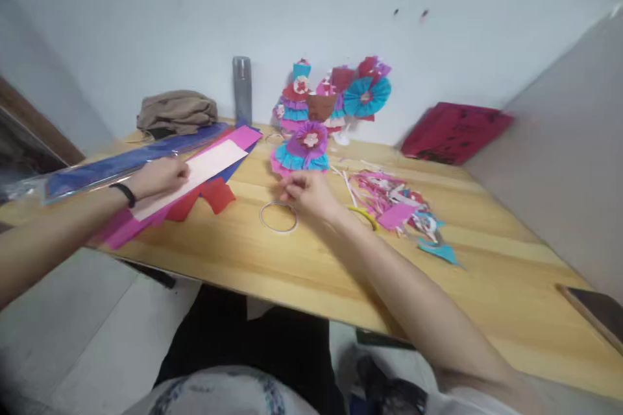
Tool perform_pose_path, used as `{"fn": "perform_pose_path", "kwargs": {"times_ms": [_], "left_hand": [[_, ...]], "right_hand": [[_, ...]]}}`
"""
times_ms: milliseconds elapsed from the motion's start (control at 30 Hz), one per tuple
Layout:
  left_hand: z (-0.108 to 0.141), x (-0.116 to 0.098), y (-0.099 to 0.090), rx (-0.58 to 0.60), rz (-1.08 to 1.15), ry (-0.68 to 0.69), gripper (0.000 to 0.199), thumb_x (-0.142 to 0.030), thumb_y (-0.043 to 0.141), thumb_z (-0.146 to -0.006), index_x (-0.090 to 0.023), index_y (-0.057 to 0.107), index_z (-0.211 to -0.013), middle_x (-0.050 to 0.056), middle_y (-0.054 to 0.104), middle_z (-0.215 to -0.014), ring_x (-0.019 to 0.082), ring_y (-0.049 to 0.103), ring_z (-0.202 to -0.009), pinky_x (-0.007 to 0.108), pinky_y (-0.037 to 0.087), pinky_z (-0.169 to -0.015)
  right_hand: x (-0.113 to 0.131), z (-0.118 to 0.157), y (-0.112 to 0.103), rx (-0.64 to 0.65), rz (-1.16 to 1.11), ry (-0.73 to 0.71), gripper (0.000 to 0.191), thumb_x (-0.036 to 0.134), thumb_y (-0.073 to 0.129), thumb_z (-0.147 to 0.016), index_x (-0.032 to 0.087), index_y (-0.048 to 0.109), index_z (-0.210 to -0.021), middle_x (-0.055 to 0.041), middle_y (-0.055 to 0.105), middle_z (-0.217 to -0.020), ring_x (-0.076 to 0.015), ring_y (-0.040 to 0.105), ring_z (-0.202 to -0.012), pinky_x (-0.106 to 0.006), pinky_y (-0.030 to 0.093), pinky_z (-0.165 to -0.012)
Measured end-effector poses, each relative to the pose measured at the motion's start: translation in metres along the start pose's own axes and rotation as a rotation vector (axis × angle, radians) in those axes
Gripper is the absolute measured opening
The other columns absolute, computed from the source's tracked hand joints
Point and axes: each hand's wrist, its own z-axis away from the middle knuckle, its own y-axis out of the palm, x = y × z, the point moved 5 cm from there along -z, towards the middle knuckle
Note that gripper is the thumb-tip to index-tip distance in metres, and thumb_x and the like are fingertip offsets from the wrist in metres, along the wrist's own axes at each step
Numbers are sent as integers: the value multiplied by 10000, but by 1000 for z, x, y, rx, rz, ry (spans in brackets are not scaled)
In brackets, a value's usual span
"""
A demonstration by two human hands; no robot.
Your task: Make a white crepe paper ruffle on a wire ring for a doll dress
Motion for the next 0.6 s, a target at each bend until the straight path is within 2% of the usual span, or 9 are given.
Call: {"fn": "perform_pose_path", "kwargs": {"times_ms": [133, 233, 333, 400, 500, 600], "left_hand": [[-1, 1, -4, -3, 41, -34, 226, -297, 454, -783, -167, 638, -802, 104, 692, -861, 228, 612, -764, 282, 332, -598], [-1, 7, -5, -4, 90, -73, 292, -403, 473, -790, -165, 637, -831, 91, 686, -836, 215, 606, -733, 276, 347, -595], [0, 13, -2, -19, 160, -106, 366, -499, 568, -710, -173, 629, -865, 89, 681, -891, 226, 596, -762, 275, 339, -593], [2, 15, 0, -28, 203, -120, 313, -459, 587, -691, -180, 615, -829, 81, 675, -882, 219, 588, -759, 274, 330, -588], [3, 15, 2, -21, 245, -130, 189, -369, 554, -706, -183, 576, -728, 54, 653, -767, 191, 573, -693, 269, 323, -574], [2, 15, -8, -48, 246, -141, 153, -327, 527, -715, -180, 524, -674, 34, 601, -682, 171, 539, -639, 263, 306, -559]], "right_hand": [[-15, 7, 2, 114, -76, 7, 72, 229, 638, -723, 169, 668, -750, -27, 693, -629, -151, 640, -591, -285, 516, -618], [-24, 6, 9, 181, -118, -1, 124, 281, 655, -730, 167, 671, -776, -33, 697, -646, -158, 659, -607, -287, 526, -614], [-33, 1, 19, 232, -100, -30, 165, 310, 647, -745, 153, 677, -789, -48, 703, -669, -153, 668, -614, -274, 521, -602], [-36, -1, 26, 269, -78, -63, 194, 327, 631, -765, 145, 682, -807, -56, 708, -691, -150, 671, -620, -271, 518, -604], [-35, -2, 33, 328, -30, -118, 218, 324, 594, -806, 133, 689, -849, -63, 711, -719, -144, 673, -624, -265, 512, -607], [-24, 2, 34, 371, 35, -166, 224, 284, 545, -850, 117, 690, -882, -72, 711, -736, -144, 673, -630, -268, 515, -613]]}}
